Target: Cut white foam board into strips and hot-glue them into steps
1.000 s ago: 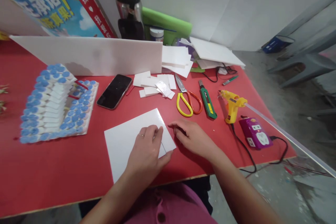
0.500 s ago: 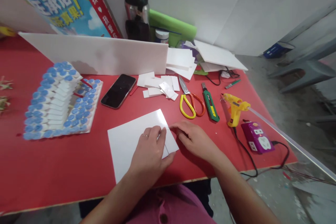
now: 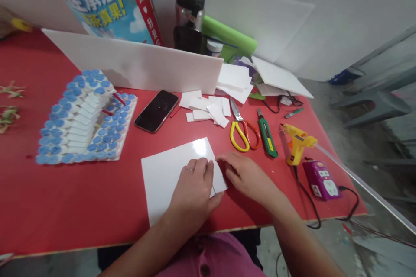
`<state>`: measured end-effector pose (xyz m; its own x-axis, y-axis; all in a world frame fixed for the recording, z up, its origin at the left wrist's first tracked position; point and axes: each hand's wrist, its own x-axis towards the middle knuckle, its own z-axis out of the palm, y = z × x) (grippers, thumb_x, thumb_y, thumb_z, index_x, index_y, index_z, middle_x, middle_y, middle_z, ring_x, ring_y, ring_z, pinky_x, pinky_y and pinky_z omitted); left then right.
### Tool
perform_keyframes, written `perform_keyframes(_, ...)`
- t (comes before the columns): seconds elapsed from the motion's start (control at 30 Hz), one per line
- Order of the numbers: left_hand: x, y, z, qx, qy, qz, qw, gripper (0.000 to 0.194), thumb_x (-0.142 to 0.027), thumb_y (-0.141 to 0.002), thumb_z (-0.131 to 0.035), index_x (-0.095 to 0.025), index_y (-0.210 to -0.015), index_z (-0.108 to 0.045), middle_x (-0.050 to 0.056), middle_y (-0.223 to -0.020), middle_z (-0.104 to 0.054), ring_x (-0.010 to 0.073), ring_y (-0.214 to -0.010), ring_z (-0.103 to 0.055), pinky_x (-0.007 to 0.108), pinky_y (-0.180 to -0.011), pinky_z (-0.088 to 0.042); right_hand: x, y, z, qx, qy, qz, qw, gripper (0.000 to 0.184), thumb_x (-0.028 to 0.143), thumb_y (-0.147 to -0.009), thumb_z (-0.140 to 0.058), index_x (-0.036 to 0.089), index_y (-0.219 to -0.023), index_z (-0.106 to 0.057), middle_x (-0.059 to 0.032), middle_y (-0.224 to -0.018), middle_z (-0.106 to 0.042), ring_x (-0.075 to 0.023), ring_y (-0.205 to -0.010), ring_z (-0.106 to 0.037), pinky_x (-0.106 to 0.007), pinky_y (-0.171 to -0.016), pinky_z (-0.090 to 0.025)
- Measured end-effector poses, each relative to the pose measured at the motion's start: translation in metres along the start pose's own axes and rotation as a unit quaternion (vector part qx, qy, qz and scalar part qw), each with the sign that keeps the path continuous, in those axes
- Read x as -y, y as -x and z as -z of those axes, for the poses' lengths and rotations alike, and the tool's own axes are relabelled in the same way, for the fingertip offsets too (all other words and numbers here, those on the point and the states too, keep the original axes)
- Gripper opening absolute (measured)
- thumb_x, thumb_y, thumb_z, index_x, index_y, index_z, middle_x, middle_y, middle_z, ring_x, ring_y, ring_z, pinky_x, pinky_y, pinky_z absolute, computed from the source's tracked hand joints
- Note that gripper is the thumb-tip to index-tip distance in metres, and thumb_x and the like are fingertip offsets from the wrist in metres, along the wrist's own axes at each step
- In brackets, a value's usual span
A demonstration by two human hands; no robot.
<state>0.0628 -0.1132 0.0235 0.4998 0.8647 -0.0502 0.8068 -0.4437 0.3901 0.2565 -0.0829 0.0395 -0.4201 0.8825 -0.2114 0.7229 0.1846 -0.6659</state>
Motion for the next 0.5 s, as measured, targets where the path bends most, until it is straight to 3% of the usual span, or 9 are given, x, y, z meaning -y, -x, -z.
perform_keyframes(0.13,0.013,0.007,0.001,-0.084,0.125,-0.006,0.989,0.059,-0.036,-0.080,-0.082,-0.011,-0.130,-0.063,0.017,-0.120,-0.062,0.0339,-0.109,-0.062,0.050,-0.095,-0.058,-0.009,0.001,-0.003,-0.015,-0.088,-0.044,0.995,0.027,0.011,-0.096,-0.047,0.020,-0.115,-0.064,-0.0053,-0.099,-0.073,-0.0203,-0.088,-0.068,-0.033,-0.081,-0.050)
perform_keyframes(0.23,0.034,0.014,0.019,-0.131,0.253,0.021,0.958,0.058,-0.039,-0.083,-0.080,-0.020,-0.134,-0.059,0.010,-0.120,-0.060,0.0229,-0.096,-0.065,0.037,-0.082,-0.060,-0.013,0.004,-0.005,-0.019,-0.140,-0.087,0.986,0.022,0.017,-0.100,-0.046,0.020,-0.116,-0.060,-0.0007,-0.089,-0.068,-0.0156,-0.068,-0.062,-0.030,-0.068,-0.047)
perform_keyframes(0.3,0.053,0.018,0.037,-0.203,0.240,0.069,0.947,0.055,-0.044,-0.085,-0.078,-0.023,-0.133,-0.060,0.008,-0.119,-0.060,0.0204,-0.089,-0.065,0.037,-0.081,-0.060,-0.011,0.005,-0.006,-0.022,-0.148,-0.094,0.984,0.023,0.021,-0.101,-0.045,0.020,-0.120,-0.059,-0.0004,-0.090,-0.067,-0.0145,-0.065,-0.060,-0.029,-0.065,-0.046)
perform_keyframes(0.37,0.074,0.023,0.054,-0.251,0.177,0.111,0.945,0.056,-0.050,-0.085,-0.078,-0.025,-0.132,-0.061,0.010,-0.126,-0.059,0.0249,-0.098,-0.065,0.043,-0.089,-0.058,-0.007,0.007,-0.005,-0.019,-0.146,-0.097,0.984,0.024,0.024,-0.103,-0.046,0.020,-0.123,-0.058,-0.0013,-0.092,-0.067,-0.0152,-0.068,-0.062,-0.030,-0.066,-0.047)
perform_keyframes(0.5,0.105,0.035,0.067,-0.250,0.098,0.184,0.946,0.058,-0.058,-0.087,-0.074,-0.026,-0.134,-0.062,0.011,-0.123,-0.063,0.0367,-0.117,-0.063,0.054,-0.106,-0.049,0.002,0.011,-0.002,-0.021,-0.123,-0.105,0.987,0.023,0.027,-0.102,-0.050,0.019,-0.121,-0.060,-0.0047,-0.096,-0.071,-0.0193,-0.082,-0.068,-0.033,-0.074,-0.050)
